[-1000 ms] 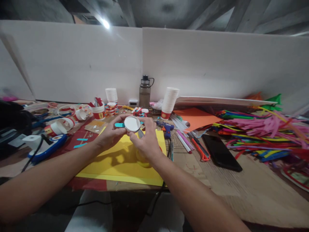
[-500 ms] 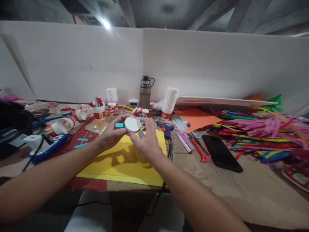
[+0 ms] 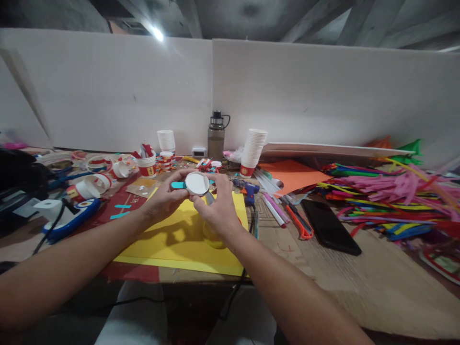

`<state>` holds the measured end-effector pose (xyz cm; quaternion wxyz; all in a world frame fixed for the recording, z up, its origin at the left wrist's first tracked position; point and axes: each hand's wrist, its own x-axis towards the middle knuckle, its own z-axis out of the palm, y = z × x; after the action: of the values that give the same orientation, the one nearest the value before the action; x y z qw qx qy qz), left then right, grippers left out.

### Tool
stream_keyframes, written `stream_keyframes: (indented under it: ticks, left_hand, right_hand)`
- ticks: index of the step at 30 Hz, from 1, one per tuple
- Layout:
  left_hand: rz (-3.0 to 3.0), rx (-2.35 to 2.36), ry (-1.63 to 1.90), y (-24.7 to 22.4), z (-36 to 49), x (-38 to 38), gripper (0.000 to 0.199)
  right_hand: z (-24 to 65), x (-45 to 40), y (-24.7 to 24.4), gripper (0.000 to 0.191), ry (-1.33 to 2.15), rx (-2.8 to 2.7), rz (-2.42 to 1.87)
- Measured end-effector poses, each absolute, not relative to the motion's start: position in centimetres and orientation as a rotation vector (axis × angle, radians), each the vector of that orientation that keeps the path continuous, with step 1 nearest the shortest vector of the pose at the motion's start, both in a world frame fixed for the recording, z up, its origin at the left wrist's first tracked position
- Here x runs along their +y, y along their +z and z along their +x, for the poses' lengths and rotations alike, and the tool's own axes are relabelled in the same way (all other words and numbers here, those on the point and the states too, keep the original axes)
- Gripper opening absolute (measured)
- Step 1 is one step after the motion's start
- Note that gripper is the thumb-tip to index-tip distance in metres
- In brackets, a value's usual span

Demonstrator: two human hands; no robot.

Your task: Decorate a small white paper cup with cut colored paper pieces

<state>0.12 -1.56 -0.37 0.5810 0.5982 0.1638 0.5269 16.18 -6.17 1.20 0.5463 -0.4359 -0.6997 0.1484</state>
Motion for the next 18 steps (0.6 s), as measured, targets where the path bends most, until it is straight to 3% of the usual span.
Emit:
stream_keyframes:
  ticks: [18]
  left_hand:
    - [1.392,0.381,1.23,-0.31,0.17,-1.61,0.047]
  right_hand:
    - [16.15,-6.15,1.16,0.039,0.36,-1.658,-1.034]
